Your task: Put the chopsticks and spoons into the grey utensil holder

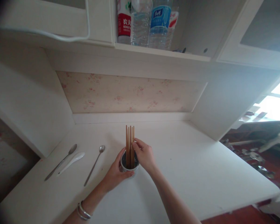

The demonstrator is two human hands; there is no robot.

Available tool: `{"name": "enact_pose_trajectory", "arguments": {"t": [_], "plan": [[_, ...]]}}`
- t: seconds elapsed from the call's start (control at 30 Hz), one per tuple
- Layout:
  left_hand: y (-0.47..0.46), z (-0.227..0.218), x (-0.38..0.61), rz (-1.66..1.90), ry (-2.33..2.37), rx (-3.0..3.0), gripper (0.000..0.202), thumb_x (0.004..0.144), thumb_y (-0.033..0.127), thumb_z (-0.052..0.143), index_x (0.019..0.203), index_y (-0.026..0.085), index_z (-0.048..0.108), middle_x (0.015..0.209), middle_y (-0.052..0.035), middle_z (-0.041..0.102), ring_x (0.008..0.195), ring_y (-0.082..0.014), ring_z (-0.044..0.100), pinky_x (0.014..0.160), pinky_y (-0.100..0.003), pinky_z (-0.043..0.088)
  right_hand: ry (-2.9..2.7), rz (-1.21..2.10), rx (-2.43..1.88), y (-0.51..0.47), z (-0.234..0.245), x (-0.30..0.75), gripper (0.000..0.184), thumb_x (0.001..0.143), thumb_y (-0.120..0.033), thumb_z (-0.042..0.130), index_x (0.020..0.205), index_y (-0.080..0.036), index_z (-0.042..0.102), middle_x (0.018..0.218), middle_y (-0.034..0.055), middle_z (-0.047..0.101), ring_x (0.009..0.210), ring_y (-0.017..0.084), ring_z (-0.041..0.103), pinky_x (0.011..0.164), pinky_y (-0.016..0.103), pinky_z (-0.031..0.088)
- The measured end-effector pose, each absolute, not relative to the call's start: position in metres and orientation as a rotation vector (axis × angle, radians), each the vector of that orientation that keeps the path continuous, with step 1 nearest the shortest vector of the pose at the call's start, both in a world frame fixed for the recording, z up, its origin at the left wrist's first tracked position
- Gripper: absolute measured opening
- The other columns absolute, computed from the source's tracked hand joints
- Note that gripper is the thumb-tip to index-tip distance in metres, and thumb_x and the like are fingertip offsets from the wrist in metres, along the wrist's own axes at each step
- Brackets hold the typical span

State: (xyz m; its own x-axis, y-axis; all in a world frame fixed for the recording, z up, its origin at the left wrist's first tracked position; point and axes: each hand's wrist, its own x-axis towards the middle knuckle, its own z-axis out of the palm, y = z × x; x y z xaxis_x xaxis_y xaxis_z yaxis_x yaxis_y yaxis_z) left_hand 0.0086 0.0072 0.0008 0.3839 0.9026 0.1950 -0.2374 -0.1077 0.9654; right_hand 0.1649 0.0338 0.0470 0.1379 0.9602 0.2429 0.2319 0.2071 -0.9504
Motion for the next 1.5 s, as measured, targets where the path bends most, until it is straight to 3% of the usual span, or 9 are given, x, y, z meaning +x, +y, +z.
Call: {"name": "enact_pose_trajectory", "arguments": {"t": [0.17, 0.33, 0.53, 0.8, 1.07, 1.3, 1.37, 1.43, 1.5], "plan": [[0.009, -0.004, 0.010, 1.108, 0.664, 1.319, 0.097, 0.063, 0.025, 0.084, 0.145, 0.025, 0.033, 0.150, -0.0135, 0.039, 0.138, -0.0317, 0.036, 0.116, -0.047, 0.026, -1.240, 0.988, -1.179, 0.019, 0.032, 0.168, 0.044, 0.084, -0.047, 0.061, 0.118, -0.019, 0.066, 0.100, 0.0072, 0.075, 0.094, 0.025, 0.069, 0.090, 0.043, 0.054], [0.009, -0.002, 0.010, 1.090, 0.618, 1.292, 0.097, 0.065, 0.025, 0.083, 0.146, 0.026, 0.029, 0.147, -0.0127, 0.043, 0.135, -0.0298, 0.040, 0.114, -0.045, 0.030, -1.231, 1.167, -1.022, -0.006, 0.018, 0.169, 0.053, 0.079, -0.050, 0.067, 0.125, -0.026, 0.060, 0.129, 0.0083, 0.063, 0.122, 0.028, 0.056, 0.106, 0.049, 0.041], [0.010, -0.003, 0.010, 1.072, 0.654, 1.268, 0.103, 0.058, 0.028, 0.087, 0.145, 0.023, 0.031, 0.146, -0.0146, 0.043, 0.134, -0.0334, 0.041, 0.113, -0.046, 0.033, -1.251, 1.322, -0.786, -0.018, 0.001, 0.164, 0.087, 0.066, -0.047, 0.081, 0.140, -0.030, 0.039, 0.141, 0.0096, 0.051, 0.130, 0.030, 0.048, 0.109, 0.048, 0.038], [0.011, -0.009, 0.010, 1.057, 0.646, 1.291, 0.107, 0.055, 0.026, 0.089, 0.146, 0.024, 0.032, 0.148, -0.0142, 0.041, 0.134, -0.0328, 0.041, 0.113, -0.045, 0.032, -1.259, 1.333, -0.787, -0.019, -0.002, 0.166, 0.076, 0.072, -0.037, 0.078, 0.139, -0.029, 0.041, 0.140, 0.0088, 0.052, 0.130, 0.029, 0.048, 0.111, 0.049, 0.035], [0.005, 0.010, 0.016, 1.028, 0.584, 1.358, 0.080, 0.060, 0.031, 0.085, 0.131, 0.020, 0.050, 0.124, -0.0130, 0.061, 0.115, -0.0293, 0.057, 0.102, -0.042, 0.043, -1.245, 1.293, -0.827, -0.018, -0.004, 0.164, 0.074, 0.067, -0.042, 0.081, 0.132, -0.026, 0.047, 0.128, 0.0112, 0.061, 0.120, 0.031, 0.056, 0.104, 0.049, 0.042], [0.004, 0.005, -0.009, 0.959, 0.801, 1.591, 0.081, 0.060, 0.027, 0.084, 0.133, 0.021, 0.049, 0.134, -0.0124, 0.054, 0.120, -0.0278, 0.052, 0.104, -0.039, 0.040, -1.226, 1.274, -0.800, -0.015, -0.011, 0.163, 0.078, 0.063, -0.035, 0.085, 0.130, -0.025, 0.047, 0.128, 0.0107, 0.061, 0.118, 0.030, 0.057, 0.102, 0.047, 0.042], [0.009, 0.005, -0.027, 0.889, 0.972, 1.668, 0.066, 0.067, 0.030, 0.079, 0.128, 0.020, 0.054, 0.132, -0.0113, 0.056, 0.114, -0.0249, 0.056, 0.097, -0.036, 0.045, -1.220, 1.280, -0.796, -0.014, -0.012, 0.163, 0.076, 0.064, -0.033, 0.084, 0.130, -0.026, 0.048, 0.128, 0.0098, 0.061, 0.118, 0.029, 0.056, 0.103, 0.047, 0.041], [0.018, 0.006, -0.047, 0.819, 1.239, 1.734, 0.037, 0.080, 0.036, 0.064, 0.113, 0.018, 0.063, 0.116, -0.0099, 0.065, 0.096, -0.0208, 0.063, 0.086, -0.033, 0.049, -1.209, 1.284, -0.805, -0.015, -0.012, 0.164, 0.076, 0.063, -0.032, 0.085, 0.129, -0.026, 0.048, 0.128, 0.0092, 0.061, 0.119, 0.029, 0.056, 0.104, 0.047, 0.040], [0.028, 0.008, -0.068, 0.731, 1.543, 1.853, 0.025, 0.088, 0.036, 0.051, 0.098, 0.017, 0.066, 0.099, -0.0079, 0.069, 0.085, -0.0193, 0.064, 0.080, -0.031, 0.048, -1.203, 1.294, -0.813, -0.015, -0.012, 0.164, 0.078, 0.062, -0.031, 0.085, 0.130, -0.027, 0.047, 0.128, 0.0091, 0.061, 0.120, 0.029, 0.055, 0.105, 0.048, 0.039]]}}
